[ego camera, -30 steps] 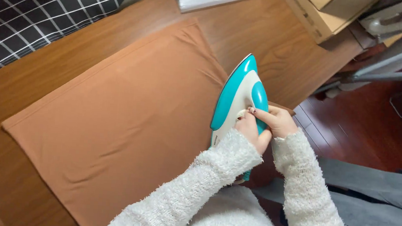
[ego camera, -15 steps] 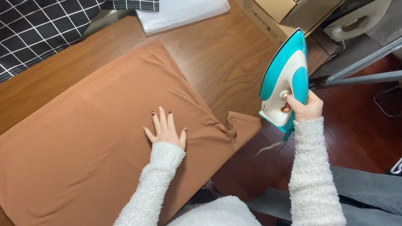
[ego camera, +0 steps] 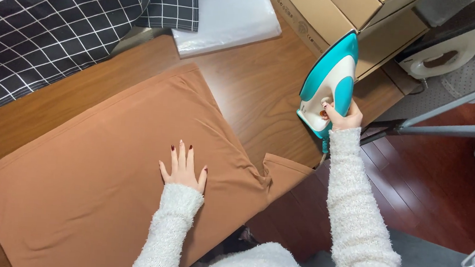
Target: Ironing a brown shirt on a wooden table and repositioning the fabric to reach all areas.
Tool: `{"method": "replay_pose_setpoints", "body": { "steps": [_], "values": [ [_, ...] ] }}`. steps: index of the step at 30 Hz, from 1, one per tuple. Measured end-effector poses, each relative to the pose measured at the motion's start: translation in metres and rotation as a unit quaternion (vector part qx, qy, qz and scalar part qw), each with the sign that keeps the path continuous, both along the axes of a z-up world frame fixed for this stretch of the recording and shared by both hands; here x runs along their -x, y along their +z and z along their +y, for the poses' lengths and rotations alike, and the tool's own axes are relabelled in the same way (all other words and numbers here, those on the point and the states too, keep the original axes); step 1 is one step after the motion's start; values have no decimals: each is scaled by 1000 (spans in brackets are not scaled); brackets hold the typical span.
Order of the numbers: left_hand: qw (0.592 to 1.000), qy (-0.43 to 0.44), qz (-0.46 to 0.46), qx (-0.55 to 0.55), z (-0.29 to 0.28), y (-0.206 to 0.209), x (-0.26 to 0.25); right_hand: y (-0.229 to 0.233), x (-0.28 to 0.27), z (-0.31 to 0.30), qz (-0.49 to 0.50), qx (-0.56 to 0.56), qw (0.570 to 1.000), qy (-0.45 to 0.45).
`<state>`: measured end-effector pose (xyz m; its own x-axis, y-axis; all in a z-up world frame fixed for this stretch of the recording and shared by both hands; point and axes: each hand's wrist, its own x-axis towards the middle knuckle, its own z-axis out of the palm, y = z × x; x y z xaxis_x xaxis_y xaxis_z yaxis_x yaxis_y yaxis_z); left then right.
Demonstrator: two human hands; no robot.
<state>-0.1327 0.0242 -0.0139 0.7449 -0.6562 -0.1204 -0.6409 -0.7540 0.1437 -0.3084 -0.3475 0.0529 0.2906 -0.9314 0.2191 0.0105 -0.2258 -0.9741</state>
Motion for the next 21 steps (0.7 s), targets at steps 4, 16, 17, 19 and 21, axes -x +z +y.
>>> {"method": "replay_pose_setpoints", "body": {
  "steps": [4,16,17,19,21],
  "values": [
    [1000,3,-6,-1,0,3,0,-24,13,-19,1,8,1000,-3],
    [1000,12,1,9,-3,9,1,-127,93,-56,97,78,991,-41],
    [1000,7,6,8,-4,13,0,-119,96,-45,109,87,988,-63],
    [1000,14,11,8,-4,10,0,-110,97,-35,120,98,985,-72],
    [999,1,27,30,-4,2,-4,-102,92,-36,289,37,946,-144]
  ]
}}
